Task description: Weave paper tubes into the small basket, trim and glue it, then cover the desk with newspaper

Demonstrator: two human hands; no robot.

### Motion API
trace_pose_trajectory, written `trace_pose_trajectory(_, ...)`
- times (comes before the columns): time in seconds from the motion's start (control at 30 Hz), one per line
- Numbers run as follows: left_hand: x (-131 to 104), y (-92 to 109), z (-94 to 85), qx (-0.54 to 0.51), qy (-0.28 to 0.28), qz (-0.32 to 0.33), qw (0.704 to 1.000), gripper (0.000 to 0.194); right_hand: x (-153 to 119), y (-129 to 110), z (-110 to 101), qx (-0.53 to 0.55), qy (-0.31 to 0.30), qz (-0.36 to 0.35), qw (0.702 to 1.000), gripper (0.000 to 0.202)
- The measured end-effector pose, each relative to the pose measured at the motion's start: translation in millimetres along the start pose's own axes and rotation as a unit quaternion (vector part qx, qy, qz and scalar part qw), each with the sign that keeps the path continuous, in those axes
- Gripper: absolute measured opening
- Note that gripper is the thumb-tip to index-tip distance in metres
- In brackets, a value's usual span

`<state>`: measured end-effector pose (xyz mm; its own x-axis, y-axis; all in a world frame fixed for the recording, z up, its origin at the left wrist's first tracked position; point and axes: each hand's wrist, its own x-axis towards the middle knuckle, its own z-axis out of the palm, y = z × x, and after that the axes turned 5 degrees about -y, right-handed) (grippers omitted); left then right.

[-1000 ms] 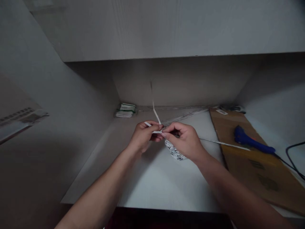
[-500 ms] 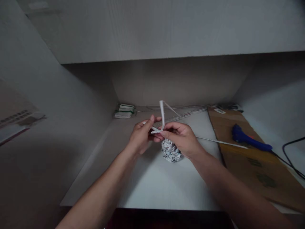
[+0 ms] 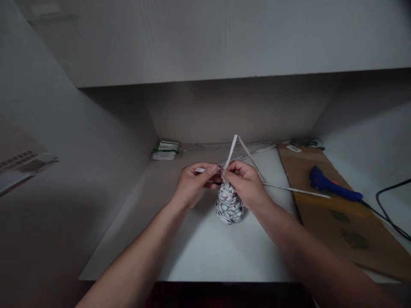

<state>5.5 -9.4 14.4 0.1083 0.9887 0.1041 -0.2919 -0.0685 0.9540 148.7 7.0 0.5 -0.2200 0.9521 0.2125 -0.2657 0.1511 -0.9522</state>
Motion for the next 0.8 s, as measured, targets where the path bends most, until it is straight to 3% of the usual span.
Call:
trace_pose_trajectory(0.13,-0.1,1.3,-1.9,0.071,0.034,0.053,0.995,0.025,-1.4,0.2,-0.7,-0.025,-0.043,0.009,0.999,0.027)
trace_pose_trajectory(0.27,2.5,2.9,-5.4,0.081,0.052,0.064,0.993,0.027,-3.2,-3.9,-0.1,0.000,-0.094,0.059,0.994,0.029)
trace_pose_trajectory(0.5,5.4,3.6,-14.2,0.168,0.054,0.099,0.979,0.023,-6.4,-8.9,3.0,0.023,-0.109,0.098,0.989,0.033)
trace_pose_trajectory(0.67,6.0,-0.5,-11.4,0.092,0.012,0.080,0.992,0.029,-6.5,-5.8,5.3,0.038,-0.093,0.070,0.993,0.029)
trace_pose_trajectory(0.8,6.6,0.3,-9.8,0.066,-0.004,0.074,0.995,0.032,-7.3,-5.2,5.7,0.070,-0.100,0.090,0.988,0.029)
